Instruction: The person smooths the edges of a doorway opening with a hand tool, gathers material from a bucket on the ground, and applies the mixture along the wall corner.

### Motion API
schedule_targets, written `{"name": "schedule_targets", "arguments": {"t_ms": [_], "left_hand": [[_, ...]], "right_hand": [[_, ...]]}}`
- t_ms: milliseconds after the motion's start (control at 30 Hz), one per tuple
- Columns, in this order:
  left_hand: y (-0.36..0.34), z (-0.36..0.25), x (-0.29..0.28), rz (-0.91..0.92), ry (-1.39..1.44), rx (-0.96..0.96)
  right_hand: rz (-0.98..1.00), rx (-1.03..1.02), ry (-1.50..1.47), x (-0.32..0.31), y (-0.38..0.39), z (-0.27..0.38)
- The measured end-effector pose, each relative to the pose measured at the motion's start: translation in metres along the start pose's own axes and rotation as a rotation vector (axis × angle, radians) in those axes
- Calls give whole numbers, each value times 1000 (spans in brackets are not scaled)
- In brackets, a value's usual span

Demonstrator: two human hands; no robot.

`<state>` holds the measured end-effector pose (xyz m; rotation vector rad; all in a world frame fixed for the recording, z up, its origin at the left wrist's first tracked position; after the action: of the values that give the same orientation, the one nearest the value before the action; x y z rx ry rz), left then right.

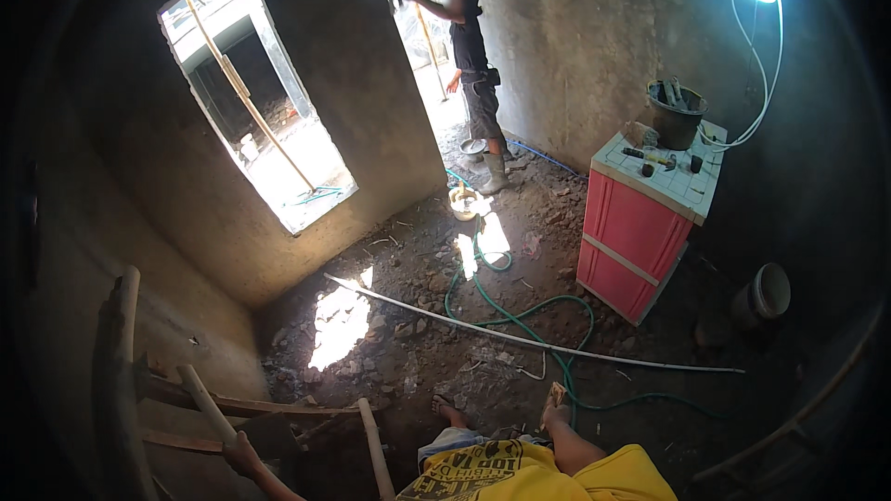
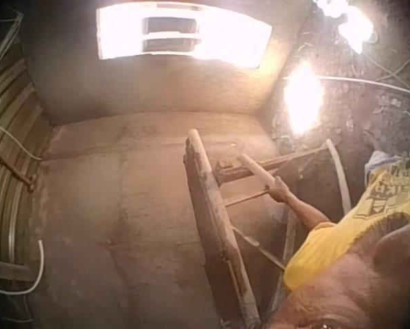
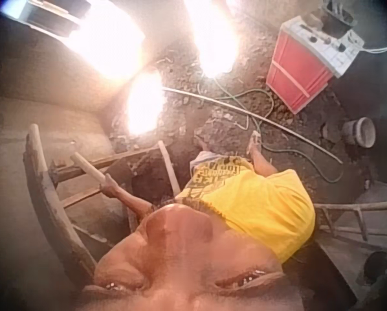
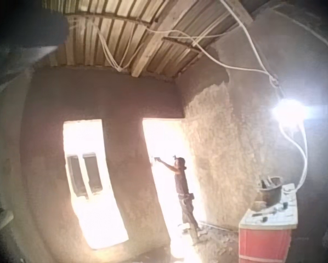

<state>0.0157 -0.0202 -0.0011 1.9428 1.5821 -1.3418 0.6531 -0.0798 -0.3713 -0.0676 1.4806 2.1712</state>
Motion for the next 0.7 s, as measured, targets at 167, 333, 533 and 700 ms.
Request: {"name": "schedule_targets", "arguments": {"t_ms": [167,333,533,700], "left_hand": [[-6,5,3,2,-18,-14],[-1,-2,-2,-34,-78,34],[-1,1,-2,4,-19,-40],[-2,4,2,-46,-50,8]], "right_hand": [[-62,-4,16,-2,20,8],[-71,-15,22,-4,22,9],[-26,8,42,-1,22,6],[-120,-27,53,0,6,0]]}}
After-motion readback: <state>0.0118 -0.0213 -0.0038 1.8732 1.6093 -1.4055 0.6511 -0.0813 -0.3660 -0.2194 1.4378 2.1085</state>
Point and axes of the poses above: each hand's wrist, its own y-axis away from the middle knuckle, its own x-axis out of the palm, z = x × y, the point moved 5 cm from there along -y, towards the middle knuckle, and after that the axes turned 3 degrees about y, right-handed, at the moved point
